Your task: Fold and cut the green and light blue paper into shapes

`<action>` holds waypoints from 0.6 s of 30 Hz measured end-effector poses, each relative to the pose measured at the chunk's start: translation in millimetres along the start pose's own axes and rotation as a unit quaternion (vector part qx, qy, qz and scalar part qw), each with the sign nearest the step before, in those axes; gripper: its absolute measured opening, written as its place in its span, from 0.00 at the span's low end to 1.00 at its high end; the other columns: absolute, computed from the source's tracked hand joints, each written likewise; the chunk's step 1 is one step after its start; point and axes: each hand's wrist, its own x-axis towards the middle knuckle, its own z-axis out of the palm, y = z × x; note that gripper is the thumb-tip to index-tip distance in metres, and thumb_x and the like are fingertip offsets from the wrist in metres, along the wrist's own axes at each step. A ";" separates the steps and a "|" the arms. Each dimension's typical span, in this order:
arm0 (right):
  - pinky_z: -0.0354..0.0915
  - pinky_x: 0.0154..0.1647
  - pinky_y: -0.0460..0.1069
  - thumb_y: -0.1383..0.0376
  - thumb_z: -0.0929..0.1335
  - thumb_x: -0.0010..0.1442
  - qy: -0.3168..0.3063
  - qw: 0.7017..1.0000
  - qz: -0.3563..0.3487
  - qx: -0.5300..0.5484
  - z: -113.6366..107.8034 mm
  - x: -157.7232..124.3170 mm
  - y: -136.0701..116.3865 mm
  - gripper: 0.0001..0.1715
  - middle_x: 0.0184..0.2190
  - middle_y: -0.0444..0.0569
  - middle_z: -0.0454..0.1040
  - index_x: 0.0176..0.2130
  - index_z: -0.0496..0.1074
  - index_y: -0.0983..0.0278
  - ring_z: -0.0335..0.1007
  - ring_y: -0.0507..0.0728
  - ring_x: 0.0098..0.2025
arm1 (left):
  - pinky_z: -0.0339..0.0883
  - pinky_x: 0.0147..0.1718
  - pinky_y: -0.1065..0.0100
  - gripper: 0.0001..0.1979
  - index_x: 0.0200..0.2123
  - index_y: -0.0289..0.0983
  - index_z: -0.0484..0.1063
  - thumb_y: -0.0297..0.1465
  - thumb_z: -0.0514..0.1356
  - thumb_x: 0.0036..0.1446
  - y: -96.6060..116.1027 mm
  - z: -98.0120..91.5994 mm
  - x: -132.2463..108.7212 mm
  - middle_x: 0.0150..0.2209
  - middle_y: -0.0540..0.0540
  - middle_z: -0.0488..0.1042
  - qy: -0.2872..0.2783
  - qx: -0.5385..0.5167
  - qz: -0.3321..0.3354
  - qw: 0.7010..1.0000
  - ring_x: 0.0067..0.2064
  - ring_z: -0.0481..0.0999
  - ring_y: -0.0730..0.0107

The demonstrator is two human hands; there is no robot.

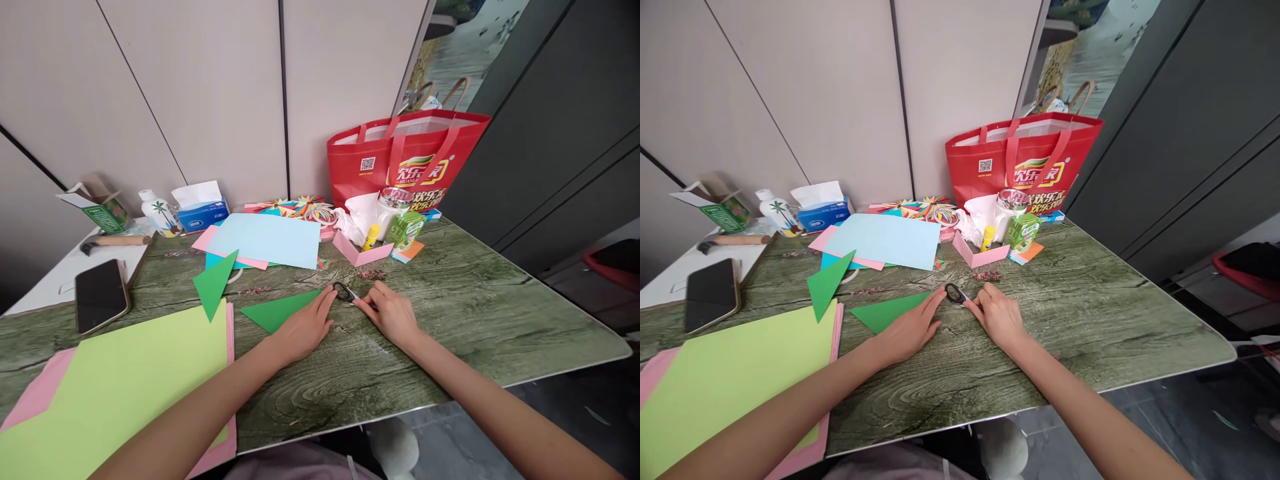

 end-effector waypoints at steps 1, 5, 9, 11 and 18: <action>0.46 0.20 0.46 0.52 0.58 0.64 -0.005 1.000 -0.010 0.006 -0.8 0.7 0.6 0.25 0.24 0.47 0.66 0.25 0.67 0.65 0.62 0.52 0.23 | 0.61 0.53 0.55 0.28 0.64 0.37 0.37 0.31 0.45 0.63 -0.2 -0.1 -0.2 0.66 0.37 0.44 0.002 -0.001 0.001 1.000 0.62 0.55 0.54; 0.51 0.23 0.45 0.52 0.59 0.63 -0.035 0.997 -0.066 0.036 -6.6 0.5 4.0 0.24 0.24 0.45 0.66 0.25 0.67 0.64 0.64 0.51 0.24 | 0.60 0.54 0.55 0.28 0.64 0.35 0.38 0.30 0.45 0.63 -1.5 0.3 -0.9 0.66 0.35 0.44 0.005 -0.005 0.003 1.000 0.62 0.55 0.54; 0.51 0.22 0.45 0.52 0.60 0.63 -0.034 0.997 -0.060 0.033 -6.8 -2.1 5.5 0.23 0.24 0.45 0.66 0.25 0.68 0.64 0.64 0.51 0.25 | 0.60 0.54 0.55 0.29 0.64 0.36 0.37 0.30 0.45 0.63 -1.0 1.0 -0.7 0.66 0.36 0.45 0.011 -0.008 0.004 1.000 0.63 0.54 0.54; 0.48 0.21 0.46 0.52 0.59 0.63 -0.018 0.999 -0.032 0.017 -3.6 -2.2 5.3 0.23 0.24 0.46 0.66 0.25 0.67 0.64 0.64 0.52 0.24 | 0.61 0.54 0.55 0.29 0.64 0.36 0.37 0.30 0.45 0.63 -0.2 1.0 -0.3 0.66 0.36 0.45 0.009 -0.005 0.001 1.000 0.63 0.54 0.55; 0.49 0.21 0.46 0.53 0.59 0.63 -0.025 0.998 -0.050 0.023 -2.5 3.0 7.8 0.22 0.24 0.46 0.65 0.25 0.67 0.64 0.63 0.52 0.25 | 0.60 0.55 0.54 0.30 0.64 0.37 0.35 0.30 0.46 0.62 0.2 -0.1 -0.9 0.66 0.36 0.45 0.014 -0.014 0.005 1.000 0.63 0.53 0.55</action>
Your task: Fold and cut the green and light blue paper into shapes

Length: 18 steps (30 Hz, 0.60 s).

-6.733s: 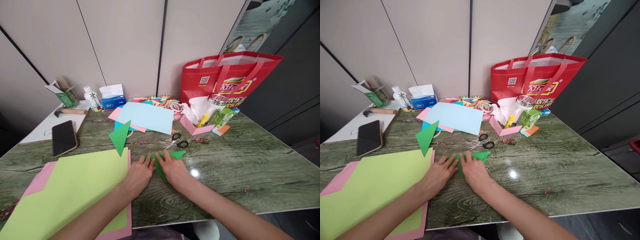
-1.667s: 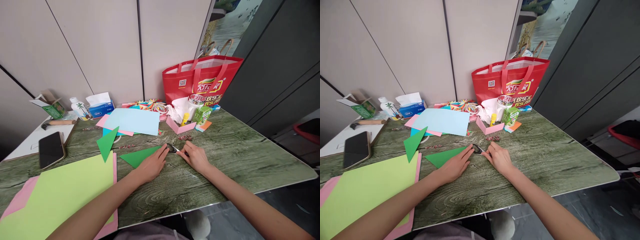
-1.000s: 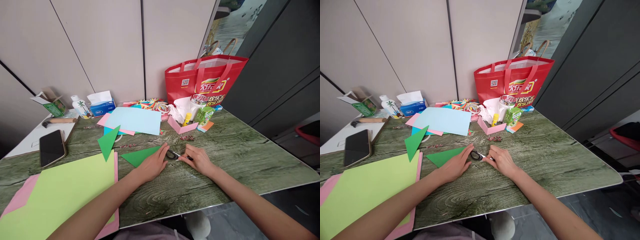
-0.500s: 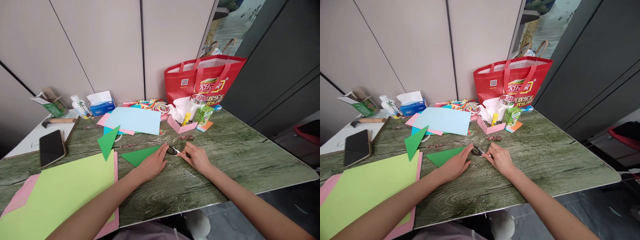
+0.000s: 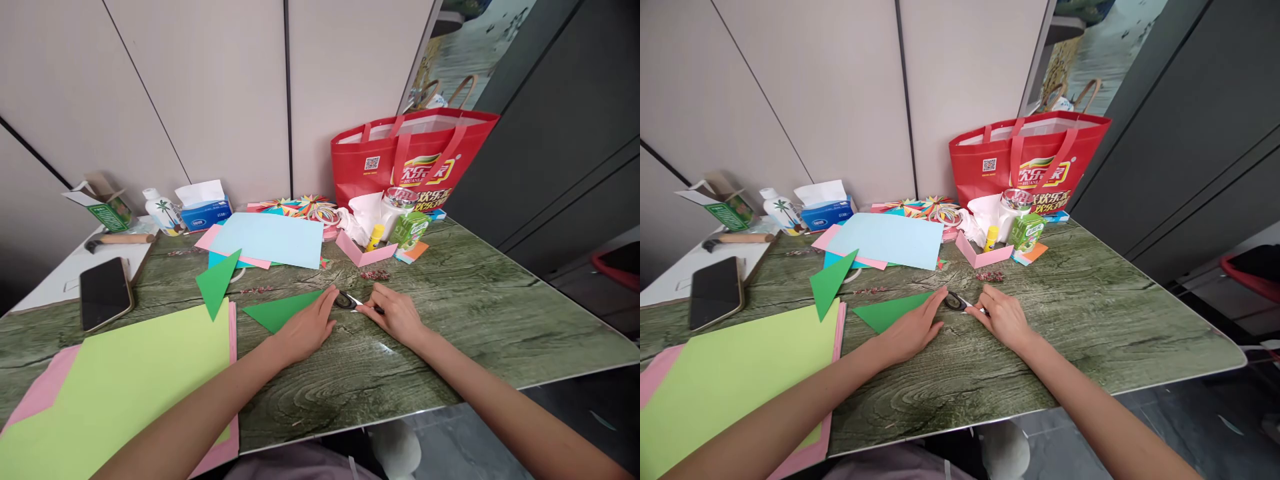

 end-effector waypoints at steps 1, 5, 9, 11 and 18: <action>0.50 0.22 0.46 0.53 0.60 0.63 -0.008 1.000 -0.014 0.007 -2.0 -0.1 0.4 0.22 0.24 0.45 0.65 0.25 0.67 0.64 0.64 0.51 0.25 | 0.60 0.55 0.54 0.30 0.64 0.37 0.35 0.30 0.46 0.62 -0.3 -0.2 -0.3 0.66 0.36 0.45 0.001 -0.002 0.000 1.000 0.63 0.53 0.55; 0.53 0.24 0.45 0.53 0.60 0.63 -0.028 0.998 -0.046 0.025 -7.2 -3.0 0.3 0.23 0.24 0.44 0.65 0.25 0.67 0.64 0.63 0.50 0.25 | 0.60 0.55 0.54 0.30 0.63 0.35 0.37 0.29 0.46 0.62 -0.4 -0.5 -0.3 0.65 0.34 0.45 -0.004 -0.003 0.002 1.000 0.63 0.52 0.54; 0.50 0.22 0.46 0.53 0.59 0.63 -0.004 1.000 -0.001 0.006 -2.3 -4.1 -1.6 0.23 0.24 0.46 0.66 0.26 0.67 0.64 0.64 0.52 0.25 | 0.60 0.55 0.55 0.28 0.63 0.36 0.37 0.29 0.46 0.62 0.9 0.7 1.0 0.65 0.35 0.45 -0.005 0.009 0.003 1.000 0.64 0.51 0.55; 0.47 0.20 0.47 0.53 0.58 0.64 0.012 1.000 0.026 -0.006 0.9 -2.7 -2.1 0.23 0.25 0.47 0.66 0.26 0.67 0.64 0.63 0.52 0.24 | 0.60 0.55 0.55 0.28 0.63 0.37 0.37 0.29 0.45 0.63 1.6 1.8 1.6 0.65 0.36 0.45 -0.005 0.019 0.004 1.000 0.64 0.52 0.55; 0.50 0.22 0.46 0.52 0.60 0.63 -0.024 0.999 -0.036 0.021 -4.7 -0.6 0.1 0.23 0.24 0.45 0.65 0.24 0.67 0.63 0.62 0.50 0.24 | 0.68 0.46 0.54 0.28 0.62 0.39 0.40 0.30 0.47 0.61 2.1 3.1 0.0 0.63 0.35 0.52 0.020 0.025 0.003 0.999 0.56 0.65 0.51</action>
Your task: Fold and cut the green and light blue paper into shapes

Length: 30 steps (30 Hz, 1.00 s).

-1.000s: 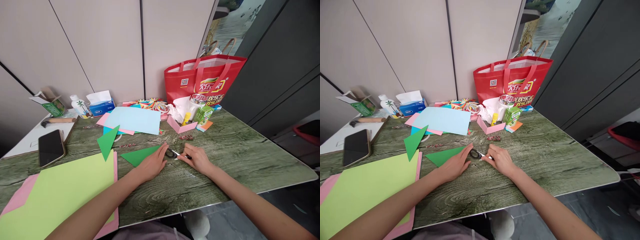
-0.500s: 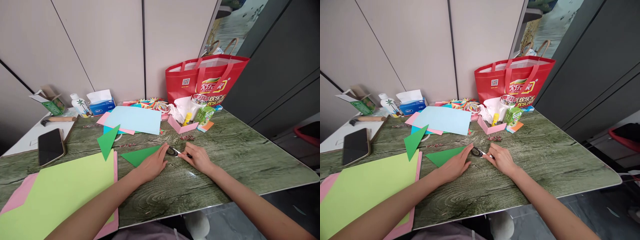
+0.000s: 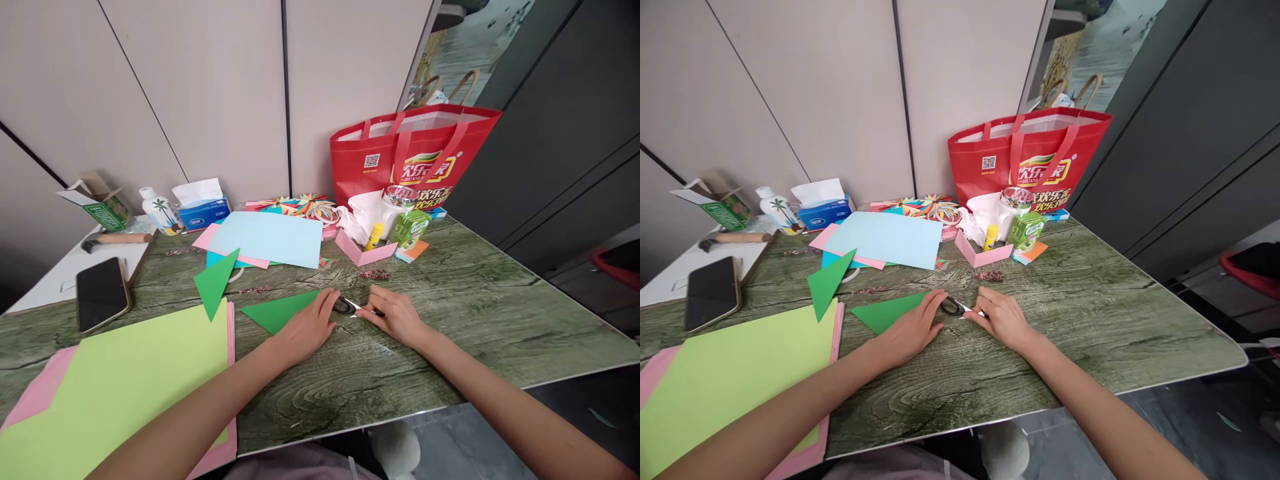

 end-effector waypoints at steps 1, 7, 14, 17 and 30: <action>0.51 0.23 0.45 0.52 0.60 0.63 -0.004 1.000 -0.004 0.002 -0.8 -0.8 0.1 0.23 0.24 0.45 0.66 0.24 0.67 0.63 0.62 0.50 0.24 | 0.68 0.45 0.54 0.28 0.62 0.39 0.40 0.30 0.47 0.61 0.1 -0.2 -0.1 0.63 0.35 0.52 0.002 -0.001 -0.002 1.000 0.55 0.66 0.51; 0.48 0.21 0.46 0.51 0.58 0.63 0.017 0.998 0.052 -0.018 4.2 -2.9 -1.0 0.25 0.25 0.47 0.67 0.26 0.67 0.64 0.65 0.52 0.25 | 0.61 0.53 0.55 0.26 0.62 0.38 0.42 0.28 0.46 0.62 -0.2 0.9 1.5 0.64 0.36 0.50 -0.015 0.018 0.012 1.000 0.62 0.55 0.55; 0.45 0.20 0.47 0.47 0.58 0.61 0.052 0.991 0.121 -0.032 9.1 2.4 3.4 0.27 0.24 0.46 0.67 0.24 0.67 0.63 0.61 0.52 0.22 | 0.61 0.51 0.56 0.17 0.55 0.34 0.57 0.26 0.45 0.62 3.8 -4.7 4.6 0.57 0.35 0.59 -0.039 0.078 0.046 0.995 0.58 0.60 0.55; 0.47 0.20 0.46 0.47 0.58 0.61 0.076 0.985 0.154 -0.022 10.3 2.8 6.2 0.26 0.25 0.46 0.67 0.25 0.67 0.63 0.62 0.52 0.21 | 0.62 0.49 0.56 0.12 0.47 0.34 0.65 0.26 0.48 0.61 6.7 -10.0 13.9 0.46 0.39 0.67 -0.053 0.082 0.076 0.992 0.51 0.66 0.56; 0.52 0.23 0.46 0.46 0.59 0.60 0.106 0.971 0.213 0.020 9.2 4.5 9.9 0.27 0.23 0.46 0.68 0.25 0.66 0.63 0.63 0.52 0.23 | 0.60 0.42 0.66 0.07 0.32 0.35 0.67 0.24 0.51 0.60 6.3 -11.0 40.9 0.38 0.44 0.67 -0.094 0.009 0.135 0.986 0.42 0.64 0.64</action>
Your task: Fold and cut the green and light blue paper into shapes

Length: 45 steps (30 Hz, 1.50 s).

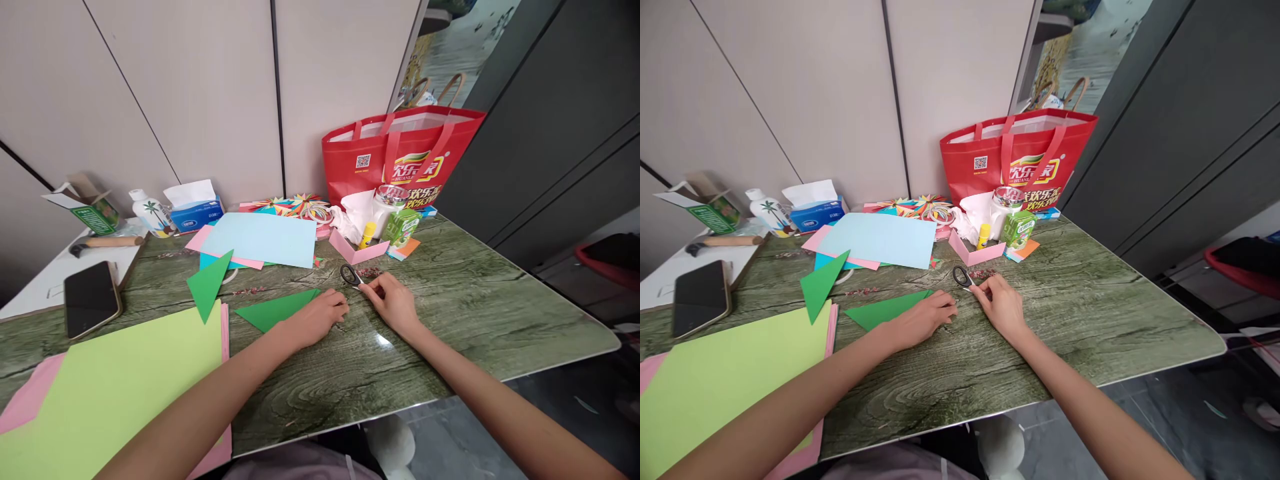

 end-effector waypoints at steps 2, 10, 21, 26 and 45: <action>0.51 0.22 0.46 0.46 0.59 0.60 -0.008 1.000 -0.004 -0.002 -0.5 -0.9 -1.1 0.26 0.24 0.46 0.68 0.25 0.66 0.63 0.63 0.53 0.23 | 0.59 0.42 0.66 0.09 0.30 0.35 0.66 0.23 0.50 0.60 0.6 -3.3 0.5 0.36 0.46 0.67 -0.009 -0.011 0.005 1.000 0.41 0.64 0.65; 0.51 0.22 0.46 0.49 0.60 0.61 -0.034 0.999 -0.037 -0.003 -3.5 -1.8 -2.0 0.24 0.24 0.45 0.68 0.26 0.67 0.63 0.63 0.52 0.22 | 0.59 0.39 0.65 0.12 0.26 0.36 0.65 0.19 0.48 0.58 6.2 -13.3 -6.0 0.31 0.47 0.65 -0.025 -0.045 0.013 0.999 0.40 0.64 0.64; 0.51 0.23 0.46 0.50 0.62 0.60 -0.116 0.979 -0.169 0.018 -4.7 -12.6 -28.2 0.21 0.25 0.45 0.67 0.26 0.67 0.64 0.64 0.52 0.26 | 0.64 0.40 0.63 0.13 0.46 0.34 0.62 0.20 0.49 0.58 2.6 -7.0 -38.6 0.45 0.40 0.64 0.075 -0.075 -0.140 0.984 0.42 0.68 0.63; 0.49 0.23 0.46 0.52 0.62 0.61 -0.124 0.974 -0.187 0.013 -6.4 -11.4 -31.1 0.21 0.26 0.46 0.66 0.27 0.67 0.64 0.64 0.53 0.27 | 0.62 0.46 0.58 0.18 0.50 0.33 0.62 0.20 0.54 0.55 -0.7 -4.2 -35.0 0.46 0.38 0.66 0.075 -0.073 -0.167 0.980 0.49 0.66 0.56; 0.48 0.23 0.47 0.51 0.61 0.62 -0.127 0.972 -0.200 0.003 -8.4 -9.3 -31.0 0.22 0.26 0.47 0.67 0.27 0.67 0.64 0.63 0.53 0.26 | 0.65 0.45 0.58 0.21 0.53 0.35 0.62 0.21 0.54 0.54 -2.7 -7.4 -37.0 0.46 0.40 0.67 0.045 -0.075 -0.159 0.983 0.47 0.69 0.58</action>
